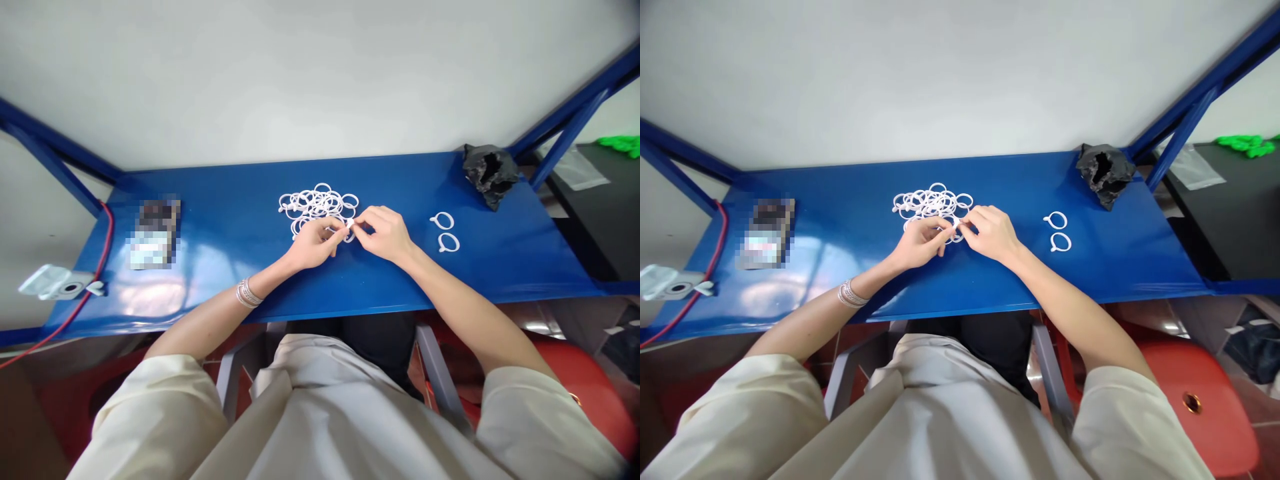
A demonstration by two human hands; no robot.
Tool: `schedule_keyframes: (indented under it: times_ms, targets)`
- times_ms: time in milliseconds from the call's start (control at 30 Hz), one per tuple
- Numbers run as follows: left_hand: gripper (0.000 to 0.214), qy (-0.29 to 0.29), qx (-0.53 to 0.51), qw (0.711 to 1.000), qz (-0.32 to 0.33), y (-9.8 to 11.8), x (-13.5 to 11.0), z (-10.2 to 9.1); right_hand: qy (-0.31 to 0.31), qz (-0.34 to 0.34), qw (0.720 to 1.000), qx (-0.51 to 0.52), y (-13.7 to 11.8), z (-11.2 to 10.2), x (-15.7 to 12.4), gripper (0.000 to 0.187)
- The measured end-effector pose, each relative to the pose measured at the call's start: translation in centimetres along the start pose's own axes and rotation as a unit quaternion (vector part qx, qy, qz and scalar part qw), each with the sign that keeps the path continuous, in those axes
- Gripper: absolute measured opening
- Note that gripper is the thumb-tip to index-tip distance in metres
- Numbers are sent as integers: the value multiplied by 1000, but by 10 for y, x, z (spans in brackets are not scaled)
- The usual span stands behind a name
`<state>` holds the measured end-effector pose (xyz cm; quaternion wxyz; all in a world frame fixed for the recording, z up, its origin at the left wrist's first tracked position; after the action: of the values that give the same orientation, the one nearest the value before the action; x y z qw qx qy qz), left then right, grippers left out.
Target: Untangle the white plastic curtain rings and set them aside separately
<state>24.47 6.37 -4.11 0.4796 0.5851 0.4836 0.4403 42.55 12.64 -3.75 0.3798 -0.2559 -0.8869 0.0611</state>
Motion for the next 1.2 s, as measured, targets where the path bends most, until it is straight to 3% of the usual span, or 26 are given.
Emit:
schedule_keyframes:
  times_ms: [100, 167, 333, 467, 533, 833, 967, 1067, 1200]
  targets:
    - [44, -59, -80, 992, -83, 2, 0, 5, -6, -1, 999, -40, -4, 1, -1, 23]
    - [46, -93, -119, 983, -103, 4, -1, 7, -11, 12, 999, -42, -7, 2, 0, 22]
    - [46, -86, -156, 982, -60, 7, 4, 3, -17, 111, 992, 63, -5, 12, 6, 24]
    - [51, -85, -145, 986, -22, 3, 6, 4, -25, 221, 966, 134, 8, 20, 9, 42]
    - [51, -89, -131, 987, -14, 0, 6, 5, -29, 237, 959, 149, 13, 21, 8, 46]
    - [48, 10, -52, 999, 8, -10, 5, 0, -14, 104, 989, 109, 2, 14, 0, 25]
    - [53, 59, -44, 997, 32, -15, 5, 0, -41, 56, 997, 41, -8, 12, -4, 29]
    - [48, 60, -81, 995, 12, -16, 5, 2, -59, 44, 997, 1, -12, 11, -5, 32]
    - [47, 21, -124, 992, 13, -12, 4, 6, -38, 15, 999, -12, -17, 8, -5, 34]
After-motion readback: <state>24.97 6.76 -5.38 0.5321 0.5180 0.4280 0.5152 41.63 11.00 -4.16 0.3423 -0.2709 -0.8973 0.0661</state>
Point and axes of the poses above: each hand's wrist, its own x-axis towards the middle knuckle, its own z-axis out of the palm, y = z × x, the point moved 3 cm from there along x, towards the middle knuckle, and after that the axes turned 2 degrees about -z, right-handed, at the moved point
